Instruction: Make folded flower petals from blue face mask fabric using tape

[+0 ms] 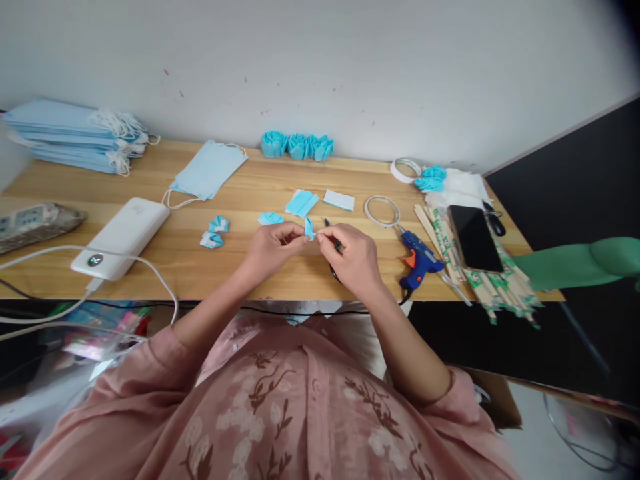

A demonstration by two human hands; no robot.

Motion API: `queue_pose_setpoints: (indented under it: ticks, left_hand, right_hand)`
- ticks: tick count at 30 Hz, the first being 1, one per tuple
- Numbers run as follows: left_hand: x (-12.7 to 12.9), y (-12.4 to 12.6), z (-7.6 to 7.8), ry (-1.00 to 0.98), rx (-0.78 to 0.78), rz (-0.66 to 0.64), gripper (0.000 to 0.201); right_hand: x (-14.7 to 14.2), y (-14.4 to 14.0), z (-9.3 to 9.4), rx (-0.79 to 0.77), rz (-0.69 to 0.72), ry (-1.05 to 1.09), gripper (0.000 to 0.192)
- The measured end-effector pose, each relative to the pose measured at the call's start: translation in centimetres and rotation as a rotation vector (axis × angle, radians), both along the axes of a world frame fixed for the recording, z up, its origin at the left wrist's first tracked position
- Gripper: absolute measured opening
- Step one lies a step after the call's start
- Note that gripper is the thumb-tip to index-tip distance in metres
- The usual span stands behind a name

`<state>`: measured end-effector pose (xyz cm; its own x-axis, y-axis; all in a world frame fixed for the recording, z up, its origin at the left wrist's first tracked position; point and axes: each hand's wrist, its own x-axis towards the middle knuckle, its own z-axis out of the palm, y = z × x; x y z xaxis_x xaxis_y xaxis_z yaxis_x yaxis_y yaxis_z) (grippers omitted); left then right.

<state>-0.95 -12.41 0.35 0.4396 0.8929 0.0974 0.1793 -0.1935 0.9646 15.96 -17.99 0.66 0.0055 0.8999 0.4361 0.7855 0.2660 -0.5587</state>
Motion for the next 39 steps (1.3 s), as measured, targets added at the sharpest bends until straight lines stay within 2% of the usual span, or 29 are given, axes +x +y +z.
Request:
queue_pose_setpoints:
  ticks: [5,9,11,14,15,16,18,20,22,23,25,28,31,35,37,39]
  left_hand:
    - [-0.5,0.3,0.2,0.008,-0.114,0.004,0.021]
    - [-1.0,0.8,0.4,0.003,-0.159,0.022,0.020]
    - [-1.2,1.0,0.5,-0.004,-0.160,0.014,0.020]
    - [-1.5,1.1,0.5,0.013,-0.142,-0.039,0.021]
    - [-1.6,1.0,0.5,0.018,-0.135,-0.058,0.022]
    - [-1.6,1.0,0.6,0.021,-0.129,-0.077,0.022]
    - [-1.7,0.8,0.6,0.027,-0.123,-0.110,0.021]
    - [-1.6,0.5,0.7,0.053,-0.108,-0.148,0.019]
    - [-1.6,0.0,0.8,0.097,-0.062,-0.180,0.019]
    - [-1.6,-0.2,0.8,0.119,-0.028,-0.190,0.019]
    - [-1.6,-0.8,0.9,0.153,0.042,-0.203,0.021]
    - [-1.7,-1.5,1.0,0.176,0.095,-0.223,0.021]
    - [-2.1,-2.2,1.3,0.202,0.097,-0.242,0.018]
    - [-3.4,-4.1,1.4,0.241,0.085,-0.277,0.021]
    - [-4.2,-5.7,0.5,0.251,0.029,-0.406,0.026]
    - [-4.7,-7.5,-1.7,0.256,-0.072,-0.586,0.025]
  right_hand:
    - [0.6,0.1,0.6,-0.019,-0.091,0.087,0.015]
    - [1.6,-1.8,2.3,-0.096,-0.058,0.104,0.015]
    - [2.1,-3.7,2.7,-0.170,0.038,0.057,0.017]
    - [2.4,-6.8,2.2,-0.340,0.443,-0.125,0.025]
    - [2.5,-7.6,1.9,-0.404,0.552,-0.194,0.022]
    - [2.6,-8.2,1.7,-0.438,0.583,-0.243,0.018]
    - [3.1,-8.3,1.7,-0.457,0.505,-0.272,0.022]
    - [3.6,-7.3,2.3,-0.403,0.338,-0.206,0.033]
    - [3.9,-5.4,3.0,-0.282,0.156,-0.074,0.029]
    - [3.9,-4.3,3.3,-0.232,0.111,-0.001,0.027]
    - [3.7,-2.3,3.6,-0.202,0.107,0.125,0.024]
    - [3.0,-0.4,3.4,-0.300,0.208,0.233,0.026]
    - [2.4,0.0,3.3,-0.393,0.297,0.241,0.027]
    - [2.6,-0.2,3.3,-0.428,0.320,0.251,0.024]
    - [3.3,0.3,2.9,-0.390,0.267,0.371,0.024]
    - [4.1,1.2,2.1,-0.347,0.188,0.575,0.024]
